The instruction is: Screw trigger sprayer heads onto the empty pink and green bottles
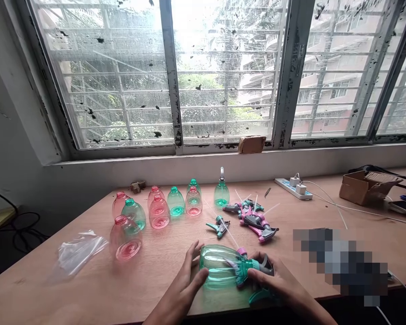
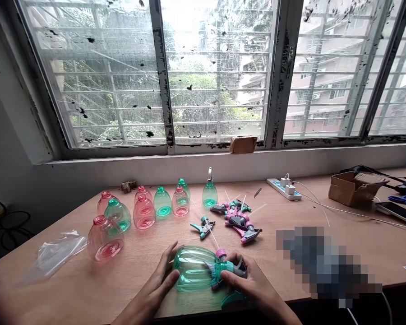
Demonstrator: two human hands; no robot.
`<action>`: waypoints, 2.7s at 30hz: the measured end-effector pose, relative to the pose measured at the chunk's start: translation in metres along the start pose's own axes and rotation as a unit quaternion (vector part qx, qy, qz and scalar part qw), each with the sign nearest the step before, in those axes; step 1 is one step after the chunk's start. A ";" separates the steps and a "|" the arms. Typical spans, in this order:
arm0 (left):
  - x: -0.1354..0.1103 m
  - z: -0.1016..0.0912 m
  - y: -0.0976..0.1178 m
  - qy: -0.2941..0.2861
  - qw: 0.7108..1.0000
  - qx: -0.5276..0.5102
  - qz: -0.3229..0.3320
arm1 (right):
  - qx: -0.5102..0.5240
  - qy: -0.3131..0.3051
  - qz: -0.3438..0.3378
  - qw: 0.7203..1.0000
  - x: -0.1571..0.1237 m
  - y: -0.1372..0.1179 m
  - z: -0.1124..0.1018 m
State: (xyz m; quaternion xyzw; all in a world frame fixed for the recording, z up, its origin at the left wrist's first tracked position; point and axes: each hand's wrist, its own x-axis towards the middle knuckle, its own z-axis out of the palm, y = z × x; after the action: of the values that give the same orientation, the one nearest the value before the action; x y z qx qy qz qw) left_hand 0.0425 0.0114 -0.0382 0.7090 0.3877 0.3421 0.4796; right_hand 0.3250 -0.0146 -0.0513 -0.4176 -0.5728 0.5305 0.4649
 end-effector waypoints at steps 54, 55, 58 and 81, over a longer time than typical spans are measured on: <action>0.000 -0.002 -0.005 -0.029 0.999 -0.010 0.042 | 0.015 0.022 0.007 1.000 0.000 -0.004 0.001; -0.001 -0.002 -0.004 -0.029 0.998 0.002 0.049 | 0.021 0.021 0.009 1.000 -0.001 -0.005 0.002; -0.005 0.000 0.001 -0.049 0.997 0.002 0.052 | 0.022 0.026 0.009 0.999 -0.001 -0.006 0.003; 0.001 -0.002 0.002 -0.028 0.998 -0.049 0.012 | -0.018 0.055 0.004 0.998 -0.002 -0.003 0.000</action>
State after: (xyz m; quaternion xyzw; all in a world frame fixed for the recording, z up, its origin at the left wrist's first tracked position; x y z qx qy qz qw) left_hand 0.0413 0.0127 -0.0352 0.6988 0.3484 0.3467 0.5198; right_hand 0.3259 -0.0167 -0.0481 -0.4568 -0.5537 0.4986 0.4859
